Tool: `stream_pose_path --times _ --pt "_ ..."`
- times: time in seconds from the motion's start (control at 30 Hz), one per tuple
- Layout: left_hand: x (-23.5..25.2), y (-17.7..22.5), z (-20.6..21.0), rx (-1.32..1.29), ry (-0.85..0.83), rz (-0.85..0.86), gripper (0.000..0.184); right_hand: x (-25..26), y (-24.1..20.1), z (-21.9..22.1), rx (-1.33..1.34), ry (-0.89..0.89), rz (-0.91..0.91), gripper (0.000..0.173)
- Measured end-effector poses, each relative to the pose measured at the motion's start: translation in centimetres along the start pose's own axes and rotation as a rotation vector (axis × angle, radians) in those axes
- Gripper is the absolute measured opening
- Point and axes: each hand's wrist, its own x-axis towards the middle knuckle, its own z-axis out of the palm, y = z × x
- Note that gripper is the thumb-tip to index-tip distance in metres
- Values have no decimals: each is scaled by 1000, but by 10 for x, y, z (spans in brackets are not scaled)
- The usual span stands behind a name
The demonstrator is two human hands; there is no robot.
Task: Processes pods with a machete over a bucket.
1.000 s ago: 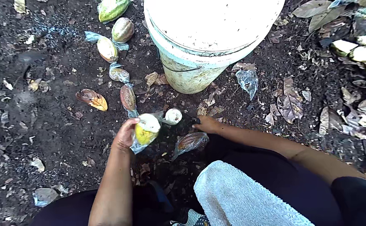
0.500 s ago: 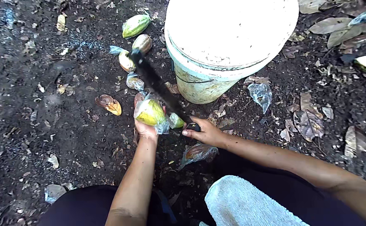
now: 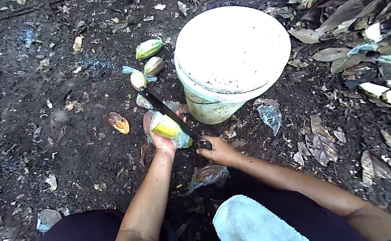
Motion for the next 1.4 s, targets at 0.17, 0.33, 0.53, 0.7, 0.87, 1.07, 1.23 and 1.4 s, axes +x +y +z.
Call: stream_pose_path --times 0.17,0.33,0.53,0.7,0.87,1.07,1.23,1.4 --pt "9 -1 -7 36 -119 -15 77 -3 9 18 215 73 -72 33" --pt "-22 -22 50 -23 146 23 70 12 -4 24 265 390 -366 32" --pt "-30 54 37 74 -208 60 76 -4 -21 -6 257 525 -654 23" --pt "-5 54 3 -26 -247 -109 87 -8 -15 7 97 391 -575 35" --pt "-6 23 25 18 107 -9 83 -11 -16 11 -160 175 -249 39" --pt "6 9 29 27 156 125 86 -18 -32 0 26 490 -596 31" --pt "-2 2 37 26 105 144 86 -11 -18 3 68 420 -442 26" --pt "-12 2 23 157 63 15 93 -8 -7 -1 -96 90 -14 37"
